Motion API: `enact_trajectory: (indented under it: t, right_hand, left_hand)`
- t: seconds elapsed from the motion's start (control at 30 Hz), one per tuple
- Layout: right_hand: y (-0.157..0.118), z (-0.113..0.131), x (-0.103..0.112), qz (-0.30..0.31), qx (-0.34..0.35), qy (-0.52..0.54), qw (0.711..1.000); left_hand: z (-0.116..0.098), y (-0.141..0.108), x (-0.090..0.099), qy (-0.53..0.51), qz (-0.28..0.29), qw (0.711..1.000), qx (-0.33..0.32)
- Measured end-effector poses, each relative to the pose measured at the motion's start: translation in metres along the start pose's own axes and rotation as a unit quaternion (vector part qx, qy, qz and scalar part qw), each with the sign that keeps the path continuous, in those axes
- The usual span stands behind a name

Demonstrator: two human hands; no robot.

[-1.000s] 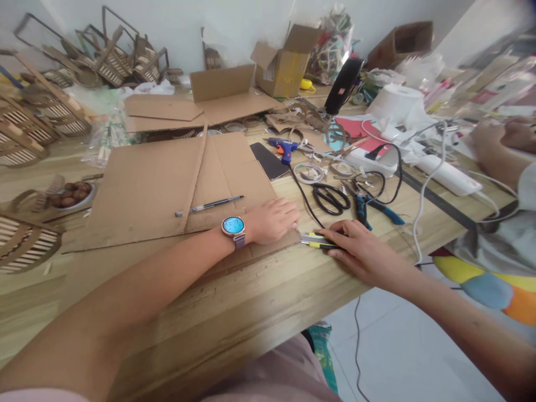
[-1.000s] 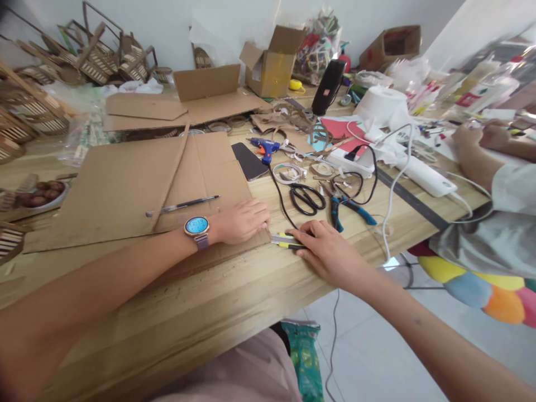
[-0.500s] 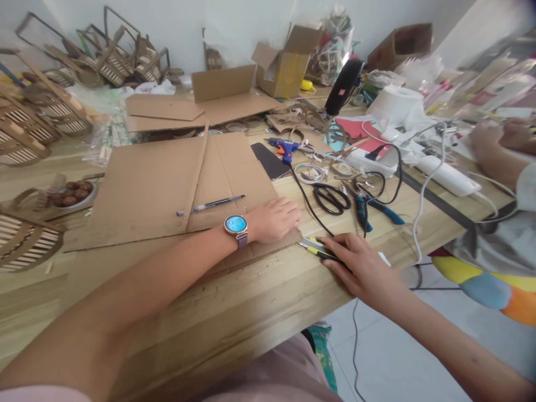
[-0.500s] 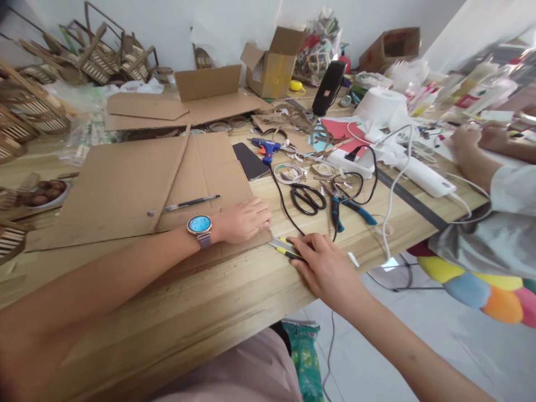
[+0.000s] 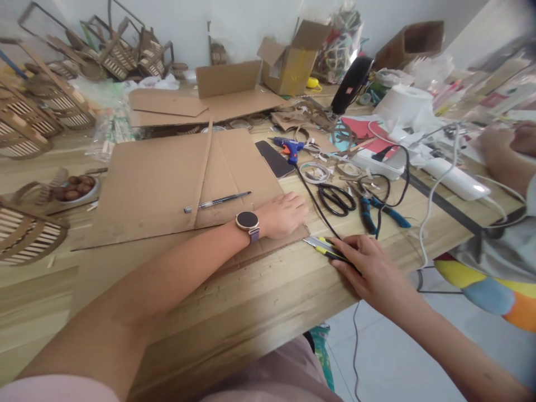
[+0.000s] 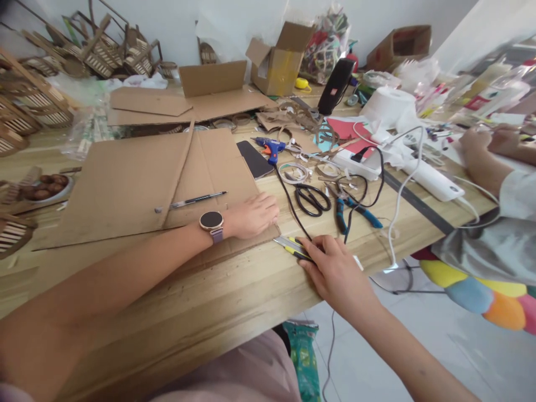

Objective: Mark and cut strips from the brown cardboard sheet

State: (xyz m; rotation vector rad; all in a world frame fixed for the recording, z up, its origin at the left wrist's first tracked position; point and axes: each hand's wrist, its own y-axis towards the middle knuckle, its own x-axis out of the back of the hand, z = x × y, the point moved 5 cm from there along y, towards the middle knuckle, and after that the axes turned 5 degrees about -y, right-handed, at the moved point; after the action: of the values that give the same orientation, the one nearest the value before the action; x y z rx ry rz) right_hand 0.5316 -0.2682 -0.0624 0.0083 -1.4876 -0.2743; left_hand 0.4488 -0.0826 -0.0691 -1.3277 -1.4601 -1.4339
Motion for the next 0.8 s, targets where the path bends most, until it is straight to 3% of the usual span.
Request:
enact_trajectory:
  t: [0.17, 0.43, 0.63, 0.8]
  right_hand:
    - [-0.004, 0.010, 0.002, 0.002, 0.001, -0.021, 1.000]
    - [-0.015, 0.028, 0.009, 0.015, 0.002, 0.031, 0.999]
    - [-0.029, 0.009, 0.011, -0.035, -0.064, 0.025, 0.997]
    - [-0.019, -0.002, 0.011, -0.046, -0.107, -0.005, 0.993]
  left_hand:
    - [0.001, 0.000, -0.001, 0.001, 0.004, 1.000, 0.004]
    - [0.000, 0.001, 0.001, 0.001, 0.022, 1.000, 0.019]
    - [0.001, 0.002, 0.005, -0.023, 0.011, 1.000, 0.016]
    - [0.002, 0.002, 0.006, -0.037, -0.009, 0.999, 0.017]
